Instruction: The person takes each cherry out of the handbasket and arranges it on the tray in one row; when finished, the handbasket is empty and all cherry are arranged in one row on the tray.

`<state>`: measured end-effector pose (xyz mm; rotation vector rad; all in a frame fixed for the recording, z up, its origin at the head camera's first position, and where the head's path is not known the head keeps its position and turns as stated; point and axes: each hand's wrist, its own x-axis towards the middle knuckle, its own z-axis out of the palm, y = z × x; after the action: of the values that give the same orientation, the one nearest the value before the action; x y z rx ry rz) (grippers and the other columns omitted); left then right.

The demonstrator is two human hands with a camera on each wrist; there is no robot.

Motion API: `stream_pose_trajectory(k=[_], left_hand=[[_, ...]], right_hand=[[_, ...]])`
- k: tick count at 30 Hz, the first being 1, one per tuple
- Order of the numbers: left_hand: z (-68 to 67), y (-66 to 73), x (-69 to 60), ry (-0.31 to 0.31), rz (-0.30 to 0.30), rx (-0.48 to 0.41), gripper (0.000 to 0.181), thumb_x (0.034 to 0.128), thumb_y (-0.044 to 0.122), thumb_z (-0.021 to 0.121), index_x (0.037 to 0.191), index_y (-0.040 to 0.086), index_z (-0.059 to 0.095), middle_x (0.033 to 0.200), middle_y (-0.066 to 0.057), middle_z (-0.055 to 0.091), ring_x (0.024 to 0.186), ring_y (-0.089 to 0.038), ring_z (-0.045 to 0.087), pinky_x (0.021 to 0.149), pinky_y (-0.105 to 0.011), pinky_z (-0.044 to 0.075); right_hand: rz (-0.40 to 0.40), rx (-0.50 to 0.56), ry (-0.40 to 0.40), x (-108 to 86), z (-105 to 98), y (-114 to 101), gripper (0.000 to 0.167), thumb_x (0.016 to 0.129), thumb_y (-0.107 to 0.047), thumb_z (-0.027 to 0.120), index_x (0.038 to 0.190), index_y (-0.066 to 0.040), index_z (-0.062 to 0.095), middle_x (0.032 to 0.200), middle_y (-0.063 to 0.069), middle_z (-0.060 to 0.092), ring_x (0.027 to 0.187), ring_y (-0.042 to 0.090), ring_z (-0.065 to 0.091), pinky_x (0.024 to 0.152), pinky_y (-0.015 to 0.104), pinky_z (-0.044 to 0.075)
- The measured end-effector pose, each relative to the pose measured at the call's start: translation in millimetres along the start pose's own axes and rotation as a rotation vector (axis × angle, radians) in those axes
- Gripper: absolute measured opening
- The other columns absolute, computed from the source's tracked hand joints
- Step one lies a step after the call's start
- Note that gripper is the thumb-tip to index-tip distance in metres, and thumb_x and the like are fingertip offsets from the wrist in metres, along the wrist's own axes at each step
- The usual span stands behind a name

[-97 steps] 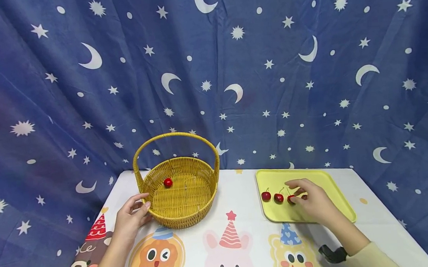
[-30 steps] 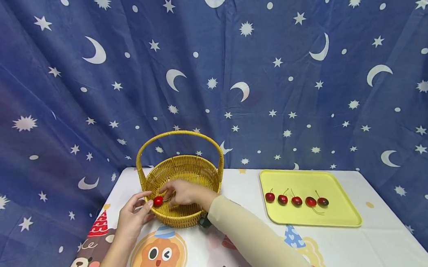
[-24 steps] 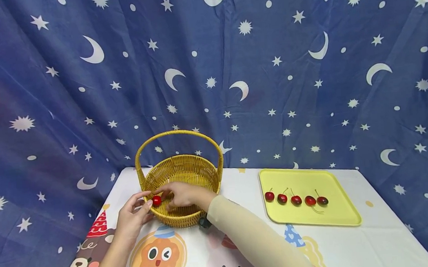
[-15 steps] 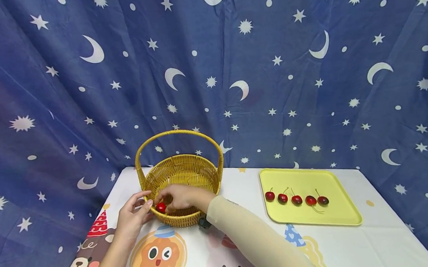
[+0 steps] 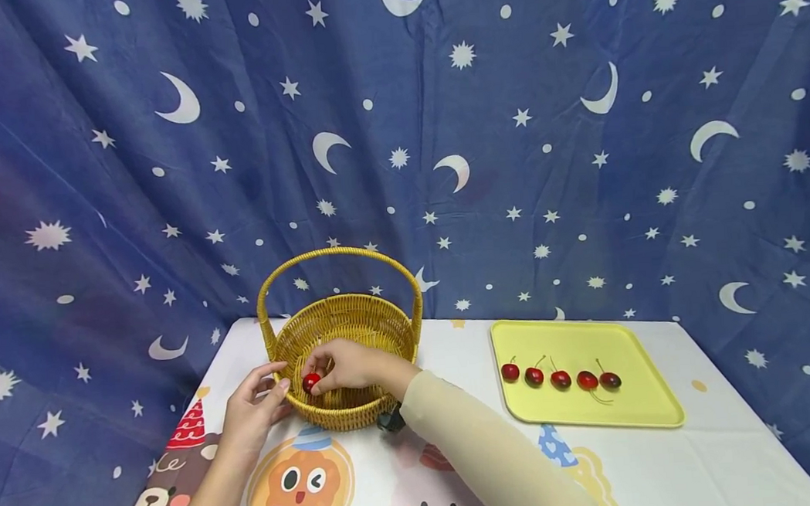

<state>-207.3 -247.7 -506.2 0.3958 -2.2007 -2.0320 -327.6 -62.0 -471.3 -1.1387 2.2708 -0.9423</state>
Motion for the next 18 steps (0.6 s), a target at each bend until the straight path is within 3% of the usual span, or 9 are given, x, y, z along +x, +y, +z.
stream_pose_trajectory(k=[9, 18], left_hand=[[0.6, 0.9, 0.3, 0.005, 0.002, 0.019, 0.042, 0.1108, 0.019, 0.062, 0.151, 0.010, 0.055, 0.122, -0.010, 0.049, 0.095, -0.008, 0.068, 0.088, -0.029, 0.066], [1.8, 0.3, 0.0, 0.003, 0.027, 0.006, 0.044, 0.1105, 0.019, 0.063, 0.152, 0.007, 0.054, 0.118, -0.007, 0.048, 0.091, -0.004, 0.068, 0.088, -0.030, 0.067]], right_hand=[[-0.057, 0.081, 0.145, -49.3, -32.4, -17.1, 0.022, 0.093, -0.019, 0.086, 0.114, -0.022, 0.078, 0.098, -0.009, 0.073, 0.092, 0.003, 0.064, 0.086, 0.020, 0.056], [-0.072, 0.134, 0.245, -128.3, -57.7, -9.7, 0.025, 0.094, -0.015, 0.084, 0.117, -0.019, 0.077, 0.099, -0.003, 0.074, 0.086, 0.011, 0.066, 0.076, 0.025, 0.058]])
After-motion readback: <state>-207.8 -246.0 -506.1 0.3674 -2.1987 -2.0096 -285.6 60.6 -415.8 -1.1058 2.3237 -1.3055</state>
